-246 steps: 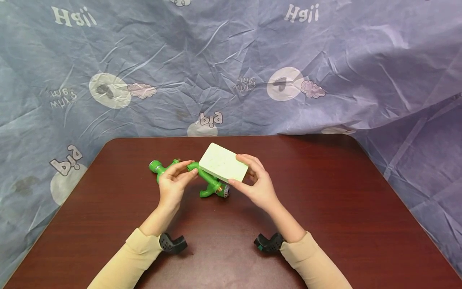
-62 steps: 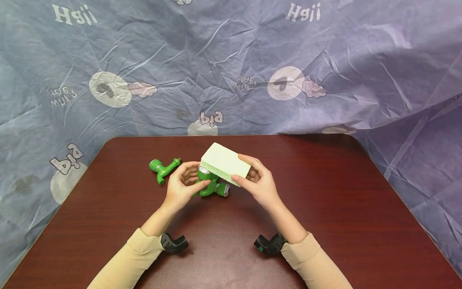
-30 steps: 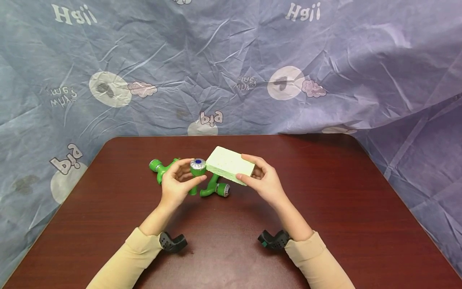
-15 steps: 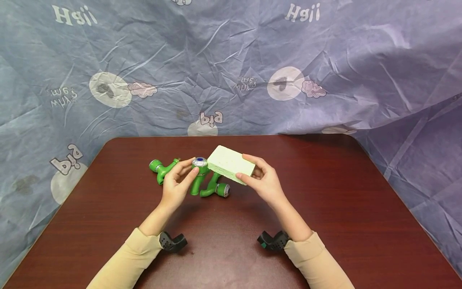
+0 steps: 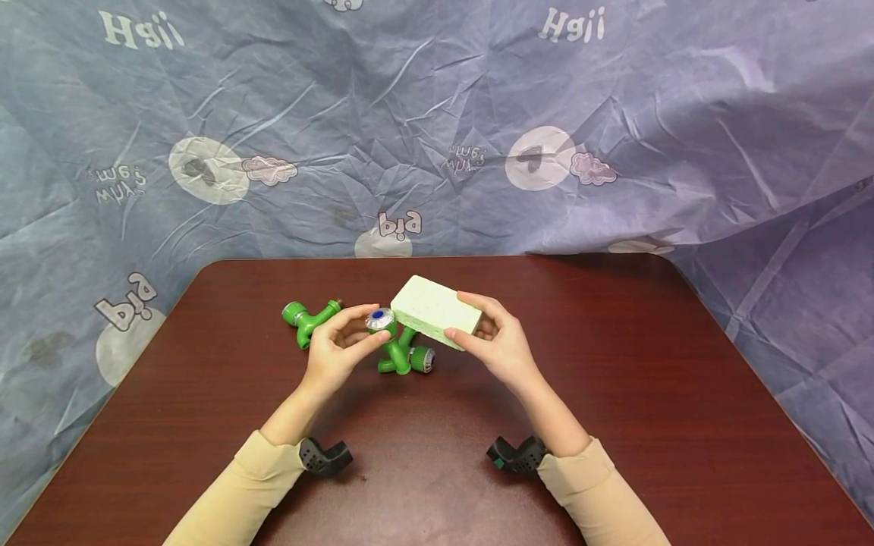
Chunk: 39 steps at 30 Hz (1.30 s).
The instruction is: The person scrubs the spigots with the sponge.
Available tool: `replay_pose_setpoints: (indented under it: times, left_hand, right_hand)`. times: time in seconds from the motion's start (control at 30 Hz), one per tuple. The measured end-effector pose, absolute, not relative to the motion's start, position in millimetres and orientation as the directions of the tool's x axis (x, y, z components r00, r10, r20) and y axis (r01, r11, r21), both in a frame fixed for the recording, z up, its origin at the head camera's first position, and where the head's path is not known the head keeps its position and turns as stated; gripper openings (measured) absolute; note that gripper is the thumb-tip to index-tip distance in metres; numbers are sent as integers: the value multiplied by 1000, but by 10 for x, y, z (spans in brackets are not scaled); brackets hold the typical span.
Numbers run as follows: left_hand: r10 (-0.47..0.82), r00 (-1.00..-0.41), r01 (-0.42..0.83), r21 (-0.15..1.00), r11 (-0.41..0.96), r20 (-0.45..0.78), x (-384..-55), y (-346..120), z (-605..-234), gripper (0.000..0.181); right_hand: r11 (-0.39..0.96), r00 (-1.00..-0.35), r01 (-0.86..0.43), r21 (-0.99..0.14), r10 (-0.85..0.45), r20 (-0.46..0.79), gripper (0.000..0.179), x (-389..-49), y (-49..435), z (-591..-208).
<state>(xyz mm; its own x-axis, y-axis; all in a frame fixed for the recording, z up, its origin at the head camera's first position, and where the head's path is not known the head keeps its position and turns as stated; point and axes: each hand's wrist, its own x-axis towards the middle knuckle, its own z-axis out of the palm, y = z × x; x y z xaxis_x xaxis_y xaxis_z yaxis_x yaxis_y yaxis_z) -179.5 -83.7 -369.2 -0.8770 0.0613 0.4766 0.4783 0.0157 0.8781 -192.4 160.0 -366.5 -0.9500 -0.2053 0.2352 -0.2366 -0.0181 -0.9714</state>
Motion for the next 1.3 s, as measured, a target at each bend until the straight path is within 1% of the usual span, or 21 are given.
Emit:
replay_pose_setpoints:
  times: [0.23,0.37,0.5,0.63,0.7,0.9,1.0,1.1,1.23,1.3]
  left_hand:
    - [31,-898,441,898,20,440,-1806,-846,-3678,41]
    - [-19,-887,461,887,13,461,-1836,-869,-3686,44]
    - [-62,-868,492,871,16,492,-1858,-887,-3692,43]
    - [-89,-862,500,866,8,499,-1868,-887,-3691,43]
    - [-100,-865,493,870,1,491,-1869,-887,-3689,44]
    - [-133,-884,451,892,6,448,-1860,-888,-3684,45]
    - [-144,-890,436,900,11,433,-1854,-889,-3682,46]
    - [-151,-888,437,899,20,435,-1855,-889,-3682,46]
    - [-157,-883,442,896,40,443,-1858,-887,-3684,45]
    - [-159,-881,442,895,54,445,-1854,-890,-3679,44]
  right_hand:
    - [-15,-949,-246,-969,-200,244,57,-1931,1603,-3661]
    - [-7,-947,-251,-968,-203,248,57,-1934,1617,-3653]
    - [-7,-935,-266,-964,-242,260,58,-1939,1625,-3663]
    - [2,-926,-273,-962,-272,262,58,-1947,1627,-3684]
    - [17,-931,-264,-964,-265,250,59,-1950,1628,-3687]
    - [74,-955,-254,-964,-174,239,58,-1949,1631,-3680]
    - [63,-943,-283,-957,-198,266,58,-1937,1605,-3684]
    - [58,-938,-285,-957,-221,267,59,-1925,1584,-3685]
    - [67,-948,-274,-959,-184,258,58,-1935,1600,-3688]
    - [59,-944,-286,-957,-192,270,58,-1940,1605,-3688]
